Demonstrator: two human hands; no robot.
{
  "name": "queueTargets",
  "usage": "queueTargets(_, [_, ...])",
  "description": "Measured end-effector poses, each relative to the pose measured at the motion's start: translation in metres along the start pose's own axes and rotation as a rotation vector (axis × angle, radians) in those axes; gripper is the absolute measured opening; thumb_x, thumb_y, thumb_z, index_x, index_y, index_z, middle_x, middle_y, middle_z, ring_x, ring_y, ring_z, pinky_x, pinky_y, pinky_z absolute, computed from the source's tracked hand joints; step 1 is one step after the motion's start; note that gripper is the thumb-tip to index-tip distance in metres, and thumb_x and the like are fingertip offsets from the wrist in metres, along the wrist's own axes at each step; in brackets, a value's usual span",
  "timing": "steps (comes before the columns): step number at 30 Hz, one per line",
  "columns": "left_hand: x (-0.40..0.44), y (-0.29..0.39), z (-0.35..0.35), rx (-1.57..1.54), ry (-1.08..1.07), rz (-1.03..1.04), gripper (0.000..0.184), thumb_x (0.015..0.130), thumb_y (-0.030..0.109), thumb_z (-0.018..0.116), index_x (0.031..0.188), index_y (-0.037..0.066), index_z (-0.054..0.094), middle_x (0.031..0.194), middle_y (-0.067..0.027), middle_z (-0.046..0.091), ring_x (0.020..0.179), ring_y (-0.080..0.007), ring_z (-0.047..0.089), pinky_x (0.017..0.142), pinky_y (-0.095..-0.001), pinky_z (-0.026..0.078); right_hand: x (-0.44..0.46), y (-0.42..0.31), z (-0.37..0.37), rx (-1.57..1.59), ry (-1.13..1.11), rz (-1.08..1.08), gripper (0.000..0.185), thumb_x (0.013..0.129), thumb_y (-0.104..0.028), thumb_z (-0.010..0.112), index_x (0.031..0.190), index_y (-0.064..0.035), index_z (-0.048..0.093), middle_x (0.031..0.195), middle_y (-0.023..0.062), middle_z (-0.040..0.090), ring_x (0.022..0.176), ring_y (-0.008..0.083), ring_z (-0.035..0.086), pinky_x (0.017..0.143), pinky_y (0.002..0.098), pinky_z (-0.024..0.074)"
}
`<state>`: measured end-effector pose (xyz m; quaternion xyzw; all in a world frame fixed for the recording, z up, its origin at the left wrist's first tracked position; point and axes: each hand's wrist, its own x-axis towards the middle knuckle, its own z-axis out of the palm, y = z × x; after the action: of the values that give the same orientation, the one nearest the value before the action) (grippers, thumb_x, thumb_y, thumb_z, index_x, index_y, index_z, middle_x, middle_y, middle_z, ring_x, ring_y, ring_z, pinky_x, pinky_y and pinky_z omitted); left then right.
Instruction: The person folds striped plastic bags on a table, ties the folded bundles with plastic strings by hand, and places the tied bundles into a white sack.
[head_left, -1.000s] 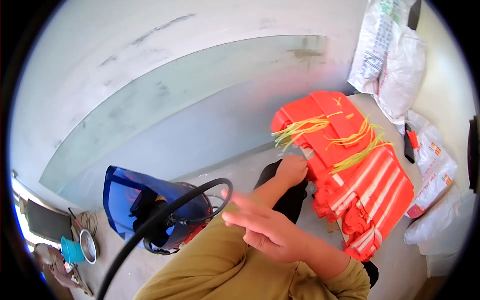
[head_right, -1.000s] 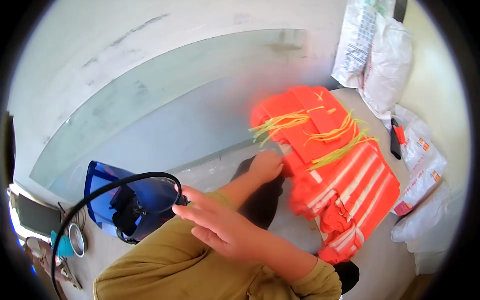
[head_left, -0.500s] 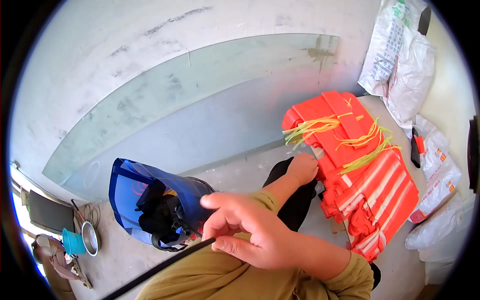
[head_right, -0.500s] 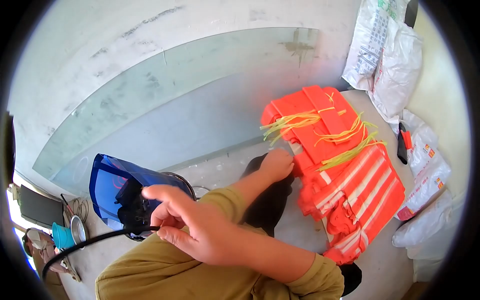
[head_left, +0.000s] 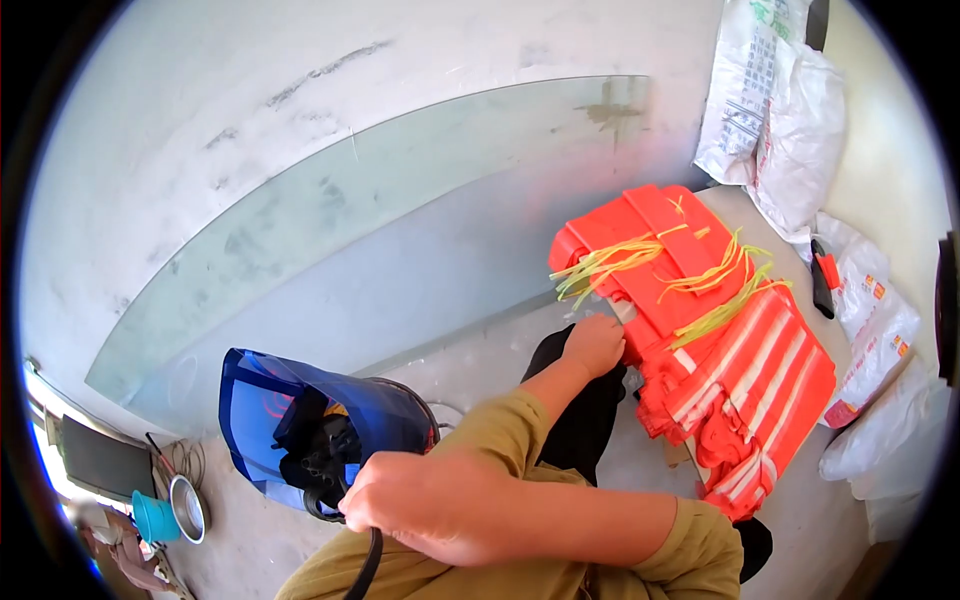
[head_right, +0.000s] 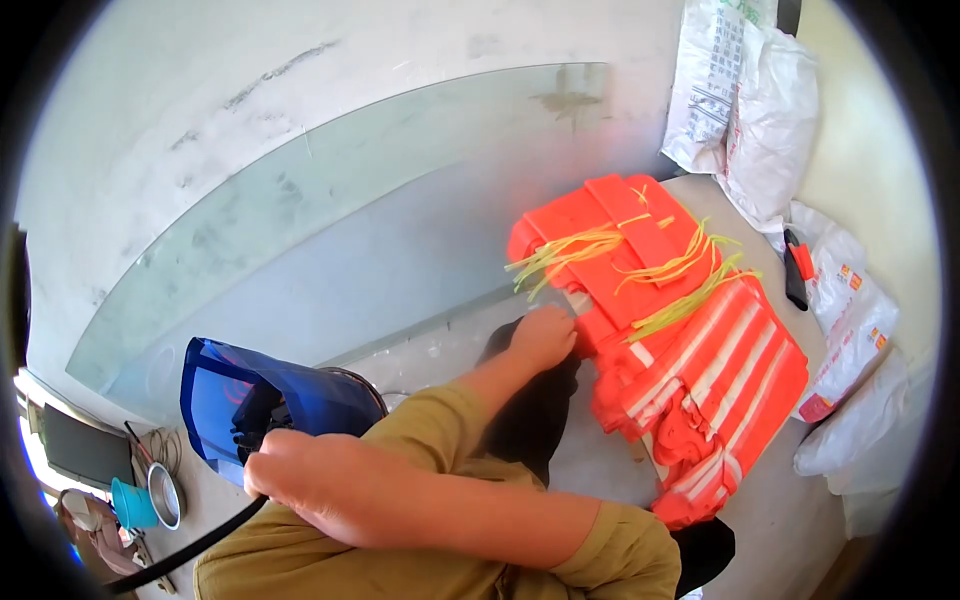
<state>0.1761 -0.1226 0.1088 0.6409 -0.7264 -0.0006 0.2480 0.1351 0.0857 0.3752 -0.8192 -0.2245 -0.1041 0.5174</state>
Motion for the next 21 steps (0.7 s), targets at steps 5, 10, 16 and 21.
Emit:
queueTargets(5, [-0.002, 0.003, -0.001, -0.001, -0.011, -0.004, 0.021, 0.090, 0.024, 0.061, 0.082, 0.007, 0.072, 0.092, -0.0106, 0.069, 0.096, -0.0339, 0.065, 0.084, -0.0461, 0.054, -0.011, -0.002, 0.020, -0.059, 0.265, -0.378, 0.032, 0.094, -0.010, 0.058, 0.125, -0.0016, 0.059, 0.105, 0.0155, 0.059, 0.101, 0.0335, 0.063, 0.077, 0.0376, 0.0537])
queueTargets(10, [0.001, 0.004, -0.003, 0.013, -0.015, 0.004, 0.025, 0.092, 0.025, 0.059, 0.082, 0.005, 0.070, 0.091, -0.0140, 0.068, 0.094, -0.0356, 0.064, 0.081, -0.0498, 0.053, -0.011, -0.042, 0.022, 0.014, 0.187, -0.279, 0.062, 0.102, -0.047, 0.060, 0.141, 0.0017, 0.056, 0.129, 0.0228, 0.063, 0.111, 0.0399, 0.062, 0.099, 0.0465, 0.0513])
queueTargets(16, [0.004, 0.004, 0.004, 0.025, -0.012, -0.004, 0.022, 0.090, 0.024, 0.061, 0.082, 0.007, 0.072, 0.091, -0.0119, 0.070, 0.093, -0.0348, 0.067, 0.082, -0.0478, 0.055, -0.011, -0.035, 0.029, -0.043, 0.255, -0.461, 0.072, 0.103, -0.056, 0.053, 0.139, 0.0059, 0.056, 0.134, 0.0253, 0.061, 0.120, 0.0438, 0.057, 0.107, 0.0490, 0.0463])
queueTargets(21, [0.005, 0.009, 0.002, -0.003, 0.005, -0.026, 0.022, 0.090, 0.024, 0.060, 0.081, 0.007, 0.072, 0.091, -0.0118, 0.071, 0.093, -0.0350, 0.067, 0.083, -0.0480, 0.055, -0.022, -0.035, 0.021, 0.040, 0.205, -0.385, 0.076, 0.101, -0.059, 0.054, 0.141, 0.0057, 0.054, 0.138, 0.0261, 0.059, 0.125, 0.0453, 0.054, 0.110, 0.0517, 0.0426])
